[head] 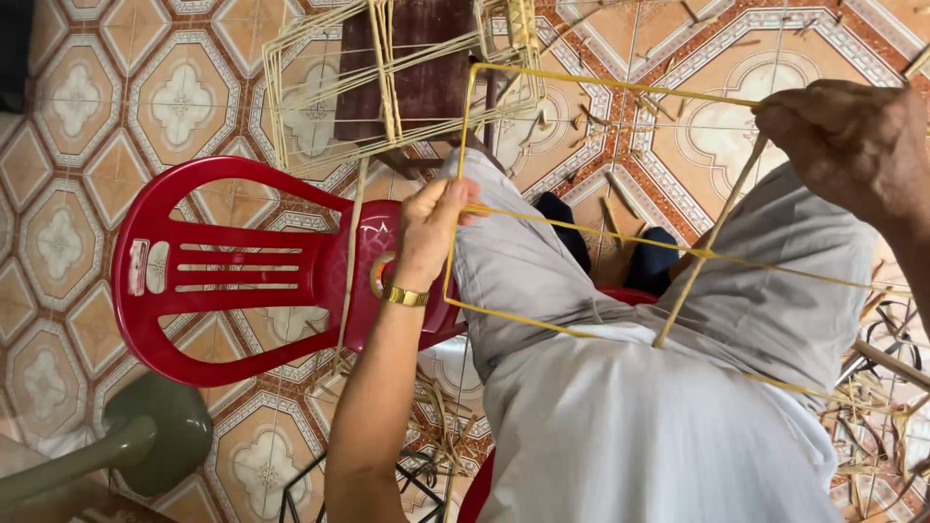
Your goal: The person sits on a chair and assembles a frame from thin bamboo strips, bending and positioning strips against a partially woven bamboo structure and securing joints with tape from a tape roll, occasionally trimming with scissors. Bamboo scraps are scattered on the tiled floor around the work area.
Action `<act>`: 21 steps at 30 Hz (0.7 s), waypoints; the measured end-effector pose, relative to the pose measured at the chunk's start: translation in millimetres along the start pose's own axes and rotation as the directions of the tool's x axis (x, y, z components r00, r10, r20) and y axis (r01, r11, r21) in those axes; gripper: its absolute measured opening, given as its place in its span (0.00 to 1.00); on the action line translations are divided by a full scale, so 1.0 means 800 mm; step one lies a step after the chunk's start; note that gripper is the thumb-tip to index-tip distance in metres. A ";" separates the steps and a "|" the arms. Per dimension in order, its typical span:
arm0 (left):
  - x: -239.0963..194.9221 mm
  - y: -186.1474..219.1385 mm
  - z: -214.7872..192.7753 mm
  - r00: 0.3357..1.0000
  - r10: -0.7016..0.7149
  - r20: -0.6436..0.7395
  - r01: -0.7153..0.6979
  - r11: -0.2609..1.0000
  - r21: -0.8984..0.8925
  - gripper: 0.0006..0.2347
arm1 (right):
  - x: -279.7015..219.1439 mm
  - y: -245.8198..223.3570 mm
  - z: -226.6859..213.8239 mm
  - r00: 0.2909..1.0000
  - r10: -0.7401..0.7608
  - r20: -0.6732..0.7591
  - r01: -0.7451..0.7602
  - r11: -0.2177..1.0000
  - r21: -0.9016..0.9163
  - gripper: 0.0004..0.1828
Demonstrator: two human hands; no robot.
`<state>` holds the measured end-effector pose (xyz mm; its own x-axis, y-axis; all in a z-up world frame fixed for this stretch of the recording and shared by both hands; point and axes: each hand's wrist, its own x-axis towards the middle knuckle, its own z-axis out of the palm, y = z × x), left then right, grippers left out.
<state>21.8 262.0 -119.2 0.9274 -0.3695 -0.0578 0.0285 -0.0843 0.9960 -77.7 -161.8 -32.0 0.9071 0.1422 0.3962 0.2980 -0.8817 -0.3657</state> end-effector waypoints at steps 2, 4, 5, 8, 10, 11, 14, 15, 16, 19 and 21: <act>-0.019 0.000 0.004 0.992 -0.123 -0.017 0.118 0.979 -0.166 0.11 | -0.009 0.012 0.012 0.999 0.027 -0.020 -0.026 0.998 0.051 0.08; -0.029 0.040 0.014 0.970 0.118 -0.210 -0.082 0.982 0.171 0.10 | -0.005 0.004 0.009 0.999 0.041 -0.033 -0.038 0.996 0.077 0.09; -0.033 0.061 0.019 0.867 0.397 -0.300 -0.204 0.834 0.513 0.10 | -0.002 0.000 0.007 0.997 0.055 -0.047 -0.050 0.994 0.101 0.09; -0.037 0.103 0.009 0.670 0.722 0.173 -0.492 0.258 0.831 0.06 | 0.011 -0.023 -0.007 0.991 0.131 -0.012 -0.129 0.988 0.082 0.08; -0.033 0.113 0.007 0.684 0.680 0.263 -0.547 0.240 0.802 0.07 | 0.006 -0.016 -0.002 0.990 0.138 -0.009 -0.137 0.987 0.085 0.08; -0.031 0.119 0.006 0.688 0.632 0.356 -0.603 0.225 0.765 0.08 | 0.004 -0.012 0.001 0.989 0.150 -0.007 -0.149 0.985 0.088 0.08; -0.028 0.115 0.009 0.700 0.629 0.338 -0.570 0.207 0.795 0.07 | 0.008 -0.018 0.001 0.989 0.150 -0.013 -0.148 0.983 0.109 0.09; -0.028 0.095 0.006 0.701 0.627 0.340 -0.571 0.208 0.794 0.07 | 0.002 -0.011 0.008 0.988 0.153 -0.011 -0.151 0.982 0.110 0.09; -0.026 0.074 0.003 0.835 0.467 0.292 -0.475 0.342 0.811 0.05 | -0.003 -0.003 0.014 0.994 0.109 -0.032 -0.105 0.989 0.106 0.08; -0.020 0.028 0.005 0.923 0.281 0.262 -0.350 0.336 0.875 0.04 | 0.005 0.004 0.018 0.997 0.010 -0.079 -0.007 0.999 0.045 0.07; -0.022 0.005 0.013 0.923 0.262 0.283 -0.345 0.236 0.908 0.04 | 0.010 0.006 0.021 0.997 -0.026 -0.077 0.025 1.000 -0.016 0.07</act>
<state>1.5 258.6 -114.9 0.7576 -0.6249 0.1882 -0.6524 -0.7328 0.1931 -64.1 -157.1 -44.7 0.8733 0.1296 0.4696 0.3156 -0.8849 -0.3426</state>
